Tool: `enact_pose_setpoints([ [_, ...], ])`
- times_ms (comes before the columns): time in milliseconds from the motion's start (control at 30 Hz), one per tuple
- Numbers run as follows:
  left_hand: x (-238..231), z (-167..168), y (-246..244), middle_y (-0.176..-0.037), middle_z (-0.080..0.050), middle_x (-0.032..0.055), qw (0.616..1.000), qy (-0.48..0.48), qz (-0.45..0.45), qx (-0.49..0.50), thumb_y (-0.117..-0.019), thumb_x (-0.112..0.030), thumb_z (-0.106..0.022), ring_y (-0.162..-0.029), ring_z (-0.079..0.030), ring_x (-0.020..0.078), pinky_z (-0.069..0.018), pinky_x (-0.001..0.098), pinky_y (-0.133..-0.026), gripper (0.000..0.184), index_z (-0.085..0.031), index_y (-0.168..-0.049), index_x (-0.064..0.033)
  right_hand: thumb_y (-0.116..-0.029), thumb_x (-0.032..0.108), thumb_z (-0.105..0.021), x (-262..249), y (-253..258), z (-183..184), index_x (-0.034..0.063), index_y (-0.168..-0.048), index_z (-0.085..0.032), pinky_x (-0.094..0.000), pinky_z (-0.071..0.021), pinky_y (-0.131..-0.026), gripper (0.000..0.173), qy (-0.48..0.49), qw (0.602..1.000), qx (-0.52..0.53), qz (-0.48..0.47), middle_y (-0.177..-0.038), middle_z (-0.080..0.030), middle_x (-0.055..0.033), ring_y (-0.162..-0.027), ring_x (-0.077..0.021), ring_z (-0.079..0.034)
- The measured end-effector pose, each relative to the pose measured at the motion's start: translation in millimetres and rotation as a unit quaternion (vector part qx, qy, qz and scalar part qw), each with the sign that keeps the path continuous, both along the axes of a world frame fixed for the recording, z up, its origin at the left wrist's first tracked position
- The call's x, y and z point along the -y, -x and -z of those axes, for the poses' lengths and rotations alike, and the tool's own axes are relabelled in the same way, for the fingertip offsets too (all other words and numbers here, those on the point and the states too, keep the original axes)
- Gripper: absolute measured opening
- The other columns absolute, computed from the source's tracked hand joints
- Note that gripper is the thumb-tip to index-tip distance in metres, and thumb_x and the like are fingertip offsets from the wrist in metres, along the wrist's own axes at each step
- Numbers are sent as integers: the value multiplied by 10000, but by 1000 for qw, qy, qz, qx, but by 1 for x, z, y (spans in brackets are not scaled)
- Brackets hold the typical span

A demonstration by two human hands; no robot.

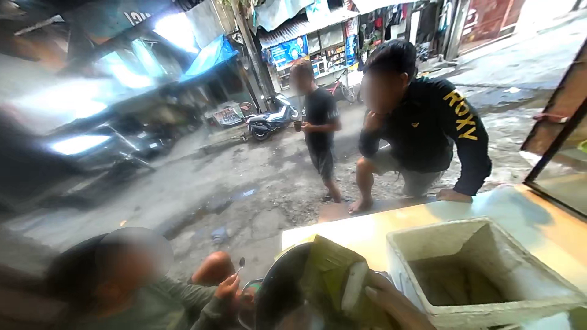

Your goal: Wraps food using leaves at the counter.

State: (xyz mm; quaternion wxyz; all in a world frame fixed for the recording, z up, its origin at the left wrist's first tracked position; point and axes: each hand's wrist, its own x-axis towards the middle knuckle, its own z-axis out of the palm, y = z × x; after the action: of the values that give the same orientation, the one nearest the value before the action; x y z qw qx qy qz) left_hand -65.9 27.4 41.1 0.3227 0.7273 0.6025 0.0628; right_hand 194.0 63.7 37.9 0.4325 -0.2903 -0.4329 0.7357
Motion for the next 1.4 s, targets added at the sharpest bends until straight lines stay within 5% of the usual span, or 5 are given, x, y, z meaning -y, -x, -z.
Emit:
enact_pose_setpoints([
  [200,15,-10,-48,-986,-710,-30,793,-72,-228,560,-1040,-162,-550,-939,-684,21,-574,257,-894,206,-537,-1155,9,-1084,273,-367,13,41,16,51,-1557,-206,-318,-593,-637,547,-30,999,-2,-36,-1166,-643,-56,-773,-125,-668],
  [700,5,-15,-51,-1524,-533,128,961,-272,42,35,-1075,-199,-399,-1456,-457,283,-141,708,-1210,469,-517,-1485,-3,-1117,247,-327,11,45,31,-44,-1576,-126,-260,-559,-647,579,-125,986,79,-73,-1147,-613,-65,-752,-44,-616],
  [967,12,-24,-64,-1081,-672,22,744,-47,-288,602,-1101,-152,-390,-1035,-661,52,-546,281,-982,275,-504,-1256,45,-1110,462,-227,8,49,30,58,-1641,-62,-254,-555,-614,687,-138,990,14,-6,-1643,-301,-103,-783,-45,-625],
  [1267,-8,-14,-48,-1588,-463,71,951,-209,31,227,-1065,-344,-480,-1482,-410,161,-230,507,-1267,567,-462,-1526,-13,-1114,288,-285,14,50,30,-11,-1567,-186,-231,-556,-656,552,-117,992,40,-8,-1303,-568,-34,-785,-9,-607],
  [1400,-7,-6,-47,-888,-713,-77,843,-96,-166,502,-1017,-104,-509,-841,-665,-33,-561,198,-810,149,-627,-1037,-15,-1108,396,-251,6,51,26,102,-1646,-52,-240,-501,-508,645,-96,995,24,32,-1627,-304,-95,-653,-45,-558],
])
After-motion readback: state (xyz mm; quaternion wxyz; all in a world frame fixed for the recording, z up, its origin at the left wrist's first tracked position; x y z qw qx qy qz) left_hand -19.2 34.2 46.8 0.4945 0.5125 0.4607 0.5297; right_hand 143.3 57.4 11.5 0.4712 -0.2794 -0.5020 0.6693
